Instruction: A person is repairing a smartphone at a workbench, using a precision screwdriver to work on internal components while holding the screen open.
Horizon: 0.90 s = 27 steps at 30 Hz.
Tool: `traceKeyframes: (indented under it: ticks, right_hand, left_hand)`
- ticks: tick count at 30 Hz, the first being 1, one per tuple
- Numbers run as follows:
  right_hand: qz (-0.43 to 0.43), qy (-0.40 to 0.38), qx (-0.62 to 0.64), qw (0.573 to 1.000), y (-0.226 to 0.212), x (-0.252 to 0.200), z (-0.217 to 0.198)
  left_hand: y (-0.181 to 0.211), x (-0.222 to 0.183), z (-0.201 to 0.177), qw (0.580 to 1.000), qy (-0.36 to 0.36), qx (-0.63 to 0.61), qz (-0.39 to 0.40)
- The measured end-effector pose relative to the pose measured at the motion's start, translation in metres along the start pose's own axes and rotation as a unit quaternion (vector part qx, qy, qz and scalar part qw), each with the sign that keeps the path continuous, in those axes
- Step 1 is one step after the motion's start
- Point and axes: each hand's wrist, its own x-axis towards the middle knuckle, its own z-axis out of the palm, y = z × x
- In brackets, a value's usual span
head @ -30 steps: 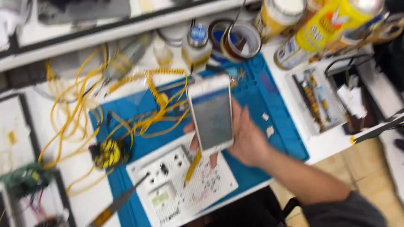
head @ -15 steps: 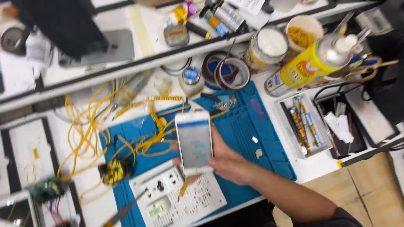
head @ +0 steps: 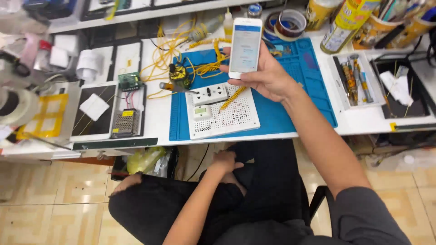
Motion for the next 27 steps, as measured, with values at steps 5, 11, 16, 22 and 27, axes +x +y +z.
traceKeyframes:
  ticks: [5, 11, 16, 22, 27]
  right_hand:
    - [-0.011, -0.010, 0.058, 0.998, 0.000, 0.002, -0.010]
    - [-0.025, 0.014, 0.049, 0.998, -0.005, 0.002, -0.011]
    - [-0.040, 0.006, 0.090, 0.995, -0.013, -0.005, -0.010]
    - [-0.055, 0.020, 0.060, 0.996, -0.019, -0.002, -0.016]
    - [-0.041, 0.066, 0.010, 0.997, -0.020, -0.015, -0.013]
  left_hand:
    - [0.004, -0.172, -0.047, 0.983, 0.090, -0.128, 0.097]
    - [-0.024, -0.266, -0.069, 0.952, 0.188, -0.209, 0.123]
    - [-0.018, -0.329, -0.131, 0.898, 0.330, -0.273, 0.098]
    - [-0.008, -0.320, -0.161, 0.798, 0.493, -0.343, 0.060]
    - [-0.015, -0.283, -0.171, 0.743, 0.504, -0.437, 0.057]
